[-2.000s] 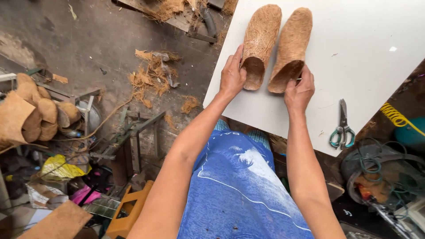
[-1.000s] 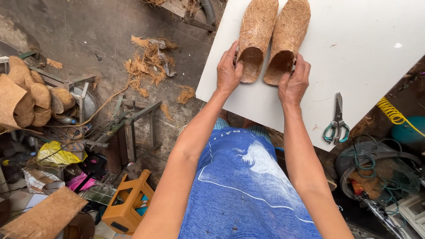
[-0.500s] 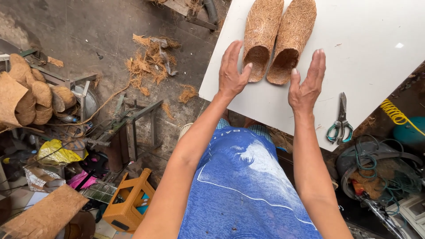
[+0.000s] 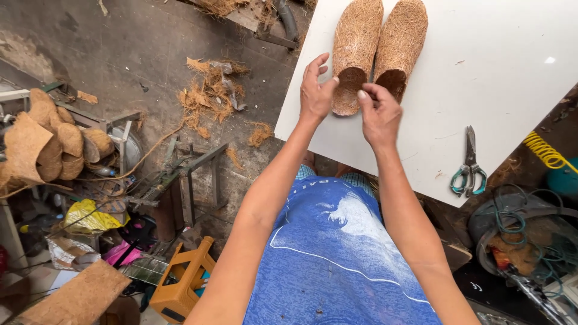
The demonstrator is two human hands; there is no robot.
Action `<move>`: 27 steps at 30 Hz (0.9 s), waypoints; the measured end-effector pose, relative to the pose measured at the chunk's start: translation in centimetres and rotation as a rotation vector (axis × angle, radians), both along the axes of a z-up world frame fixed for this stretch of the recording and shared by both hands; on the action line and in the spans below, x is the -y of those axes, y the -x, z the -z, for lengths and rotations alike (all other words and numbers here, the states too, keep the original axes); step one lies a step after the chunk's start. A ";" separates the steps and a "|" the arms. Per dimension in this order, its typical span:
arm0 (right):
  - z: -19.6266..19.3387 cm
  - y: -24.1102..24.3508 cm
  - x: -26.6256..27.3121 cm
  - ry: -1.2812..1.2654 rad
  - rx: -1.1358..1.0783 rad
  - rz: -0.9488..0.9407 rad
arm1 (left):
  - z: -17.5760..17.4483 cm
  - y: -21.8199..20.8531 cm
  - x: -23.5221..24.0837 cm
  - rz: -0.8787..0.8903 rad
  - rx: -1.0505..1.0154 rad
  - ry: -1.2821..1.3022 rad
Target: The person uses a green glass bottle to shape and smooth the interior of a coco fiber slipper, then places it on a white board. They pick up a second slipper, inspect it, and place it beside the first. The person then wipes the white board with a dark cloth.
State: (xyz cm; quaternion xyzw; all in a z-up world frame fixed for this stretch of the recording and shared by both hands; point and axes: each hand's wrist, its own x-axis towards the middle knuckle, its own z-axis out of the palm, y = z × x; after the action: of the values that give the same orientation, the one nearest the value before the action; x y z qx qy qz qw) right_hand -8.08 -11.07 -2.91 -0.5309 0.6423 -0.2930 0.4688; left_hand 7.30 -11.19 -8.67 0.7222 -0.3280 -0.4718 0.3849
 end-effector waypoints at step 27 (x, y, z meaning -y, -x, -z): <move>-7.0 -4.4 -2.6 -0.481 1.126 0.243 | -13.5 -5.8 -4.4 0.018 -0.966 0.160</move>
State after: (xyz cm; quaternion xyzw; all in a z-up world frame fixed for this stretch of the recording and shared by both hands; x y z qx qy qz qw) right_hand -3.66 -8.51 4.08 -0.0977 0.4005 -0.4264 0.8051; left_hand 13.11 -6.77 4.87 0.3861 -0.1535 -0.7294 0.5434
